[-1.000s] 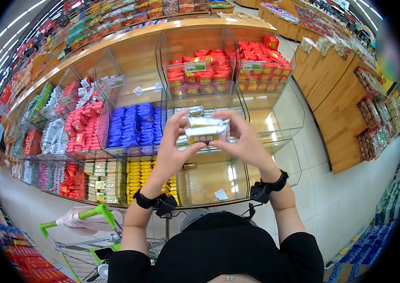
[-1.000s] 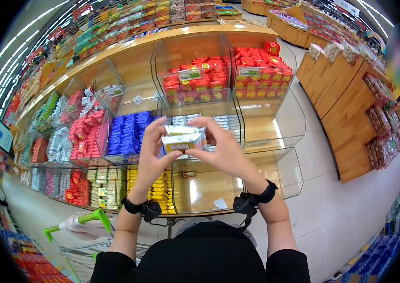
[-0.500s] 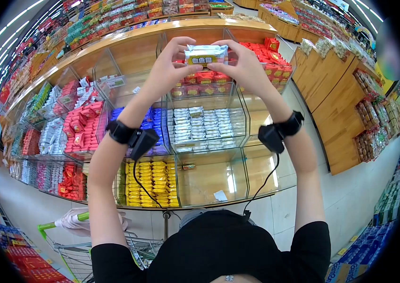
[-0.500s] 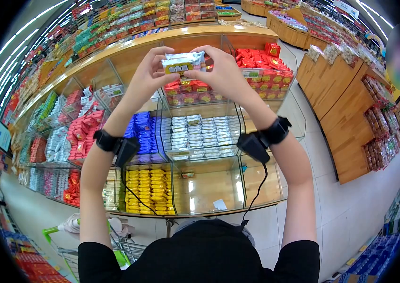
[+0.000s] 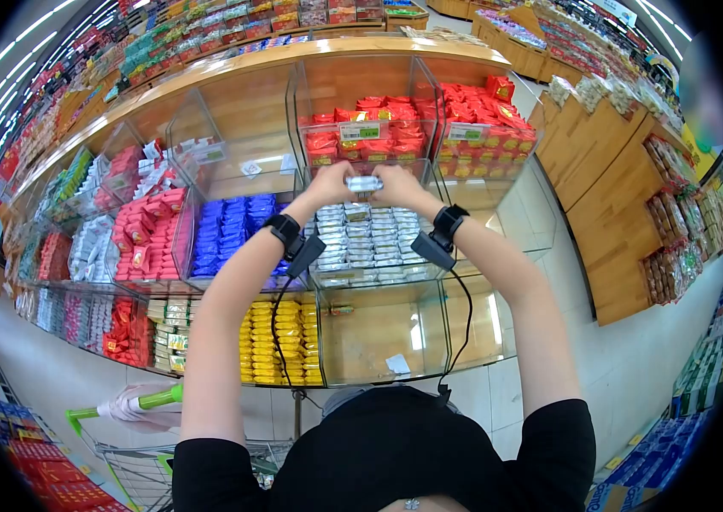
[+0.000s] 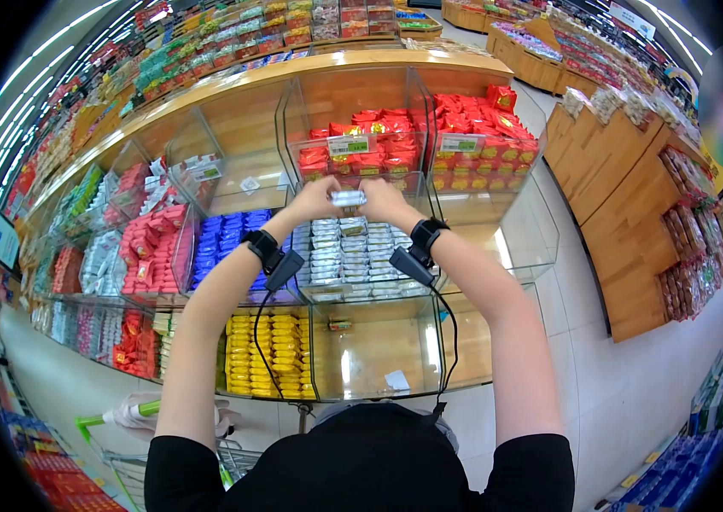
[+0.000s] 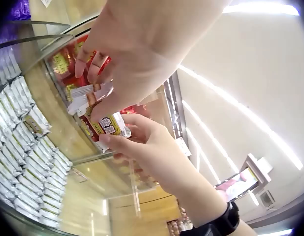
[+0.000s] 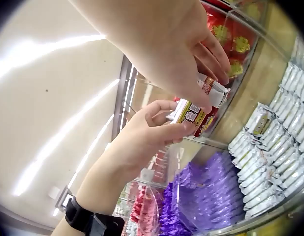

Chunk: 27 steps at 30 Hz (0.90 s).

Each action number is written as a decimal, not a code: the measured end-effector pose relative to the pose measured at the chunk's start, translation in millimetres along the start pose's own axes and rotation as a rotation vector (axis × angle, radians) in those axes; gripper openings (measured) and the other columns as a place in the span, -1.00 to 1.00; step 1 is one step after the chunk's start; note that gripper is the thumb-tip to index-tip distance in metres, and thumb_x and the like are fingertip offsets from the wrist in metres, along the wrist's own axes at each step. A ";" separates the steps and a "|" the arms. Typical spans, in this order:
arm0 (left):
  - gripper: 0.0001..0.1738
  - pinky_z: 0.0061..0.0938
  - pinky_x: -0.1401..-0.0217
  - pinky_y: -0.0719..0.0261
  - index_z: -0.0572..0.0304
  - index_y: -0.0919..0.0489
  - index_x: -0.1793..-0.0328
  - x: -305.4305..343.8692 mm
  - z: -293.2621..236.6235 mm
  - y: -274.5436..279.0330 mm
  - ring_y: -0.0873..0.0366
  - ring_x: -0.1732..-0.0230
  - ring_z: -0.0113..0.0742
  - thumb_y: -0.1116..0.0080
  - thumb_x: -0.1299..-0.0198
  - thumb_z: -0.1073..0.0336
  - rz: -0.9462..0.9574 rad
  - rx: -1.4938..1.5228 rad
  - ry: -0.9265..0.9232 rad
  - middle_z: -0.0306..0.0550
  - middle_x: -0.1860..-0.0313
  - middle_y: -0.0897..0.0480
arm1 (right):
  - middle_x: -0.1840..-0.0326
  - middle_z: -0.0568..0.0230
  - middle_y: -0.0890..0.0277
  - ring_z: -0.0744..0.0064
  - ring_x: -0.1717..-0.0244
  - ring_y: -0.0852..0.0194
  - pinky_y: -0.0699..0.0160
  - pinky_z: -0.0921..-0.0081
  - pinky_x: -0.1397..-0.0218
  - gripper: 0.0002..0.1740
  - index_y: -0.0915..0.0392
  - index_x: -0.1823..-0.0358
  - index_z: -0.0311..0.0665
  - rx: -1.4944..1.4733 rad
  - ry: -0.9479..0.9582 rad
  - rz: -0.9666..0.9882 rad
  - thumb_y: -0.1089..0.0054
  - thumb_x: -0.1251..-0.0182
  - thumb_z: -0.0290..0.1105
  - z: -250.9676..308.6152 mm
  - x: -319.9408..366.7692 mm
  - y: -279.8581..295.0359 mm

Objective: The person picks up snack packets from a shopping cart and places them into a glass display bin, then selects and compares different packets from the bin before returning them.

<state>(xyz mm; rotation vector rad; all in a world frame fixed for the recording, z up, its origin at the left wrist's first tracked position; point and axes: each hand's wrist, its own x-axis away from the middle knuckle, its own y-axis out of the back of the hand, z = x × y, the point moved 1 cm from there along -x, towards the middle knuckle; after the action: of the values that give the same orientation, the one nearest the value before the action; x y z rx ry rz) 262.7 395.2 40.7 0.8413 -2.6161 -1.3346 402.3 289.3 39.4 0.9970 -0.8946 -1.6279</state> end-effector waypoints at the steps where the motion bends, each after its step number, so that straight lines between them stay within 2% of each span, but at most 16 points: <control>1: -0.46 -0.33 0.18 -0.47 0.21 -0.49 0.28 -2.8 10.7 -9.3 -0.53 0.26 -0.04 -0.40 0.52 0.25 0.045 -0.113 -0.009 0.08 0.34 -0.57 | 0.33 -0.03 -0.51 0.02 0.23 -0.48 -0.48 0.24 0.15 -0.62 -0.52 0.32 -0.25 -0.034 0.026 0.026 -0.31 0.25 -0.25 -2.8 0.8 -9.1; 3: -0.45 -0.30 0.16 -0.46 0.23 -0.48 0.28 0.3 22.2 -26.2 -0.52 0.24 -0.01 -0.40 0.54 0.24 0.150 -0.134 0.058 0.11 0.33 -0.57 | 0.38 -0.02 -0.53 0.01 0.29 -0.49 -0.46 0.25 0.17 -0.59 -0.54 0.33 -0.27 -0.001 -0.004 0.143 -0.30 0.29 -0.23 -8.6 2.1 -28.3; 5: -0.44 -0.31 0.22 -0.45 0.22 -0.47 0.29 0.6 39.2 -51.4 -0.50 0.26 -0.03 -0.42 0.55 0.23 0.169 -0.212 0.053 0.06 0.34 -0.56 | 0.37 -0.10 -0.51 -0.03 0.28 -0.49 -0.49 0.24 0.16 -0.62 -0.55 0.38 -0.30 -0.011 -0.016 0.243 -0.28 0.33 -0.29 -32.0 -6.2 -66.1; 7: -0.40 -0.28 0.16 -0.44 0.24 -0.43 0.21 3.3 44.3 -67.5 -0.49 0.20 0.04 -0.40 0.49 0.23 0.233 -0.180 0.062 0.10 0.25 -0.54 | 0.38 -0.11 -0.51 -0.02 0.30 -0.50 -0.49 0.26 0.17 -0.65 -0.56 0.46 -0.32 0.002 -0.003 0.237 -0.29 0.34 -0.26 -39.4 -4.1 -80.0; 9: -0.39 -0.26 0.13 -0.45 0.24 -0.42 0.16 0.9 53.6 -88.6 -0.48 0.15 0.05 -0.39 0.45 0.24 0.269 -0.273 0.157 0.11 0.22 -0.55 | 0.40 -0.08 -0.52 -0.01 0.31 -0.50 -0.49 0.26 0.18 -0.61 -0.56 0.45 -0.32 -0.014 -0.007 0.286 -0.31 0.37 -0.22 -45.9 -2.4 -87.7; 11: -0.54 -0.23 0.15 -0.48 0.32 -0.44 0.22 1.8 55.7 -100.5 -0.50 0.15 0.08 -0.27 0.35 0.34 0.301 -0.272 0.127 0.15 0.23 -0.55 | 0.41 -0.04 -0.53 0.01 0.33 -0.51 -0.50 0.27 0.20 -0.56 -0.56 0.43 -0.31 -0.013 -0.021 0.317 -0.35 0.41 -0.20 -54.1 -2.5 -98.7; 16: -0.56 -0.26 0.12 -0.48 0.34 -0.47 0.21 -5.3 63.2 -120.0 -0.51 0.14 0.05 -0.25 0.31 0.32 0.377 -0.293 0.106 0.19 0.23 -0.55 | 0.40 0.03 -0.54 0.07 0.33 -0.52 -0.51 0.28 0.23 -0.49 -0.54 0.37 -0.30 0.042 -0.021 0.401 -0.42 0.46 -0.19 -71.6 -4.1 -119.0; 18: -0.58 -0.26 0.11 -0.49 0.34 -0.48 0.20 -8.2 64.4 -124.3 -0.51 0.13 0.04 -0.23 0.26 0.30 0.514 -0.292 0.202 0.19 0.20 -0.54 | 0.38 0.03 -0.54 0.07 0.31 -0.52 -0.50 0.28 0.22 -0.47 -0.54 0.35 -0.30 0.044 -0.030 0.423 -0.43 0.46 -0.20 -75.5 -5.6 -124.0; 21: -0.58 -0.26 0.14 -0.50 0.37 -0.47 0.18 -8.0 64.7 -128.3 -0.51 0.15 0.09 -0.22 0.20 0.28 0.454 -0.306 0.141 0.25 0.11 -0.48 | 0.34 0.03 -0.53 0.08 0.26 -0.51 -0.49 0.28 0.18 -0.49 -0.54 0.33 -0.28 0.046 -0.051 0.435 -0.43 0.45 -0.26 -77.8 -9.0 -127.0; 22: -0.58 -0.26 0.16 -0.52 0.42 -0.45 0.16 -6.7 67.6 -132.5 -0.50 0.19 0.14 -0.17 0.14 0.27 0.416 -0.316 0.201 0.33 0.04 -0.40 | 0.33 0.03 -0.53 0.08 0.24 -0.50 -0.48 0.28 0.16 -0.50 -0.54 0.33 -0.28 0.038 -0.075 0.434 -0.43 0.44 -0.28 -79.4 -10.6 -129.9; 23: -0.58 -0.26 0.16 -0.52 0.42 -0.45 0.16 -4.7 69.1 -135.8 -0.50 0.19 0.14 -0.17 0.14 0.27 0.416 -0.314 0.202 0.33 0.04 -0.40 | 0.32 0.03 -0.53 0.08 0.23 -0.50 -0.47 0.28 0.15 -0.51 -0.54 0.33 -0.28 0.029 -0.099 0.434 -0.42 0.44 -0.30 -80.6 -11.1 -132.9; 25: -0.58 -0.25 0.18 -0.52 0.45 -0.42 0.14 -2.4 70.4 -138.9 -0.50 0.20 0.17 -0.14 0.12 0.30 0.285 -0.378 0.153 0.41 0.01 -0.34 | 0.32 0.03 -0.53 0.07 0.23 -0.50 -0.48 0.28 0.16 -0.52 -0.54 0.32 -0.28 0.019 -0.097 0.398 -0.42 0.43 -0.30 -87.8 -12.5 -142.8; 27: -0.60 -0.22 0.17 -0.52 0.43 -0.45 0.13 -3.9 67.1 -137.9 -0.50 0.16 0.14 -0.09 0.12 0.33 0.305 -0.389 0.165 0.34 0.01 -0.38 | 0.33 0.05 -0.52 0.05 0.24 -0.47 -0.44 0.28 0.16 -0.47 -0.50 0.30 -0.27 0.034 -0.136 0.366 -0.41 0.43 -0.24 -95.2 -17.6 -157.3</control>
<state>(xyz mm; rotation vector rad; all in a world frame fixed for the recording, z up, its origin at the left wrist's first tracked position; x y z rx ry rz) 304.6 381.3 -106.3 0.4510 -2.1476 -1.5327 436.0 335.5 -136.2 0.7011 -1.1277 -1.3829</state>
